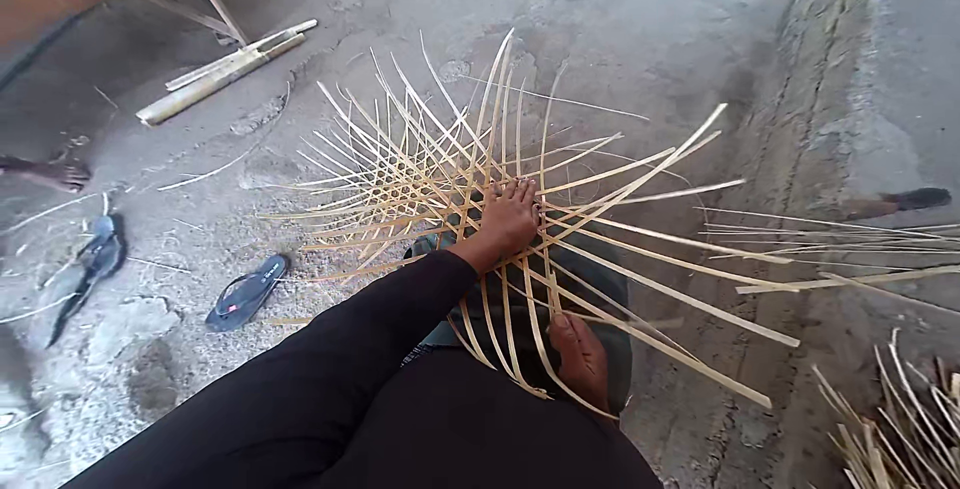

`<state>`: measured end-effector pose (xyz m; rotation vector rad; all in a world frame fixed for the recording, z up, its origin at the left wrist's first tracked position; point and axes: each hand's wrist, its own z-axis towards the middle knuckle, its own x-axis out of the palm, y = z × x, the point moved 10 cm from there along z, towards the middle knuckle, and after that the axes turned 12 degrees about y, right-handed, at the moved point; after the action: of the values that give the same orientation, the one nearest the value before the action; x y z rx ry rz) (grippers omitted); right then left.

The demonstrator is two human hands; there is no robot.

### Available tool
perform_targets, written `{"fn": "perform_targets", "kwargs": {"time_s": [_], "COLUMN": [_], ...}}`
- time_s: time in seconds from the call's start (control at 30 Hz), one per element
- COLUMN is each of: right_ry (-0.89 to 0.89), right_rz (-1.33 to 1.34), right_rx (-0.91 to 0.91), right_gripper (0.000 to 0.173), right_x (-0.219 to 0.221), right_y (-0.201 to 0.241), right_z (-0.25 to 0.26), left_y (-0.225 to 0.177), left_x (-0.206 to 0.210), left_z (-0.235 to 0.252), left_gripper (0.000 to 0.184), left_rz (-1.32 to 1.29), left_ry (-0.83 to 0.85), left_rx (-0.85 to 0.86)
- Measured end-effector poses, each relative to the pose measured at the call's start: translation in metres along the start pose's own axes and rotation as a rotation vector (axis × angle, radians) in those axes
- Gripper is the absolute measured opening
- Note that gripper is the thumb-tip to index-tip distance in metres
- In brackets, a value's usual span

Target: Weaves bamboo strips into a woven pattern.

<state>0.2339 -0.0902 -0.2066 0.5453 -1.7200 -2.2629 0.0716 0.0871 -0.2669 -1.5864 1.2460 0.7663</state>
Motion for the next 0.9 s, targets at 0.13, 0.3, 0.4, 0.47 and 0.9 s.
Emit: {"fn": "perform_targets", "kwargs": {"time_s": [0.13,0.3,0.4,0.47,0.9], "right_ry": [-0.045,-0.013,0.120,0.264,0.597], "right_rz": [0.073,0.241,0.250,0.156,-0.220], "right_rx": [0.058,0.001,0.051,0.059,-0.159], "right_gripper": [0.028,0.035,0.039,0.038,0.037], "right_x": [-0.003,-0.016,-0.021,-0.027,-0.116], "right_y": [-0.001,-0.003,0.000,0.004,0.156], "right_z": [-0.019,-0.009,-0.003,0.001,0.043], "left_y": [0.001,0.005,0.024,0.040,0.062], "left_x": [0.000,-0.014,-0.033,-0.038,-0.046], "left_z": [0.003,-0.006,-0.032,-0.051,-0.058], "left_gripper": [0.058,0.059,0.070,0.088,0.085], "left_rz": [0.015,-0.082,-0.142,-0.098,-0.172], "left_ry": [-0.008,-0.047,-0.087,-0.010,0.167], "left_rx": [-0.006,0.080,0.031,-0.067,-0.210]}}
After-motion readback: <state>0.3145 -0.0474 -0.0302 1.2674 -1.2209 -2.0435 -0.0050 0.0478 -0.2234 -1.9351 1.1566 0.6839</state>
